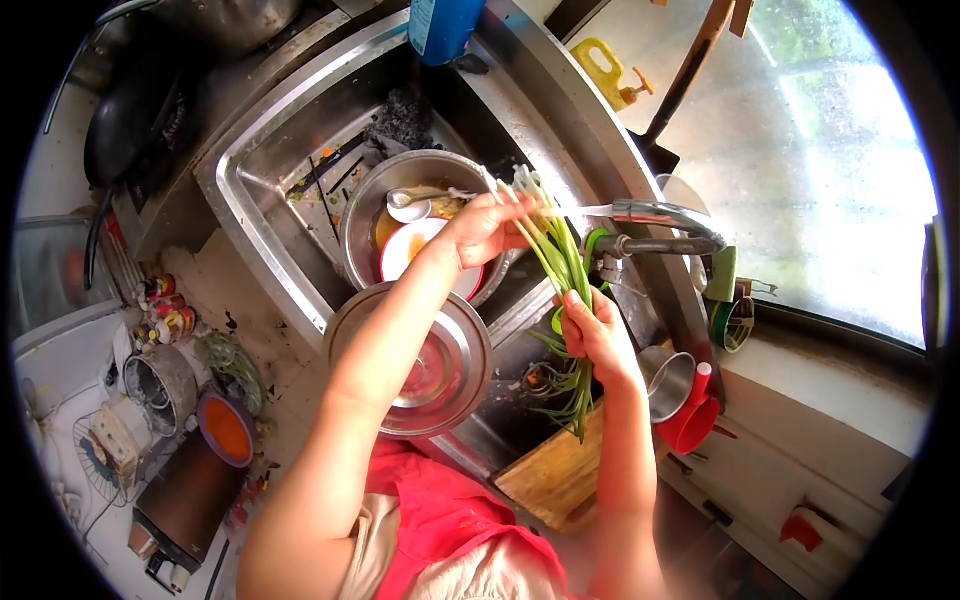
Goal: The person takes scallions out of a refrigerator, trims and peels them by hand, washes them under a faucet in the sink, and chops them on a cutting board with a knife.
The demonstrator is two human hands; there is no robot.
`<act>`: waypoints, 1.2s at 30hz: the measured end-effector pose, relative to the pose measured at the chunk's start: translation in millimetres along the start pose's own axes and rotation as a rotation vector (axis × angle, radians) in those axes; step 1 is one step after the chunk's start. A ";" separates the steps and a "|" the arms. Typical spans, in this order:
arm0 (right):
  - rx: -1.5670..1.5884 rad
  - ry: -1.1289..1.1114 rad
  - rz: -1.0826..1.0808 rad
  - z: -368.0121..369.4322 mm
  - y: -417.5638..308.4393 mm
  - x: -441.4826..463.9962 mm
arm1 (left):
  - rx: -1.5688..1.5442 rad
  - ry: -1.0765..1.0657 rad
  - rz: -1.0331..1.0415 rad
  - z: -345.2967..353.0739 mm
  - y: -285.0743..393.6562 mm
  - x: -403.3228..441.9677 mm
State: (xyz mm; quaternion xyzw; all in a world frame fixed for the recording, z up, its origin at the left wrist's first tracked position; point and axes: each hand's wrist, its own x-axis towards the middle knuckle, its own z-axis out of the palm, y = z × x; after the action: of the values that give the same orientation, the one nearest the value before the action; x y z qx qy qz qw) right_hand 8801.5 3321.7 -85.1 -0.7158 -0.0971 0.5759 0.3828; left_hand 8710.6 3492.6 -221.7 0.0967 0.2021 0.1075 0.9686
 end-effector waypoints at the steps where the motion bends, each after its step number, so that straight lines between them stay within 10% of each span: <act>1: -0.006 -0.011 0.014 -1.0 -3.3 -1.0 | 0.064 -0.003 -0.010 -2.9 -3.0 1.6; 11: -0.013 0.025 0.016 4.2 6.9 4.6 | 0.379 0.110 0.110 3.1 -10.1 4.9; 24: 0.013 0.089 -0.013 10.0 1.4 -12.7 | -0.541 -0.018 0.064 -68.0 -13.9 62.9; 25: 0.035 0.091 -0.014 7.5 0.9 -19.4 | -0.458 0.468 0.180 -45.3 5.6 58.2; 27: 0.067 0.105 -0.016 -0.6 3.4 -33.6 | -0.579 0.397 0.125 -81.0 33.1 58.5; 33: 0.011 0.093 -0.015 -18.5 5.1 -35.0 | 0.317 0.339 0.343 -35.6 24.9 21.0; 36: -0.028 0.091 -0.041 -17.1 6.5 -27.1 | 0.294 0.327 0.252 -29.1 -4.5 7.6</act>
State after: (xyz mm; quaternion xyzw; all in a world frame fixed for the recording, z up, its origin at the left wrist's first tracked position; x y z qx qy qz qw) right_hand 8806.3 3294.0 -68.2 -0.7443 -0.1023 0.5333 0.3888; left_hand 8706.2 3494.3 -251.7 0.2423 0.3559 0.2111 0.8775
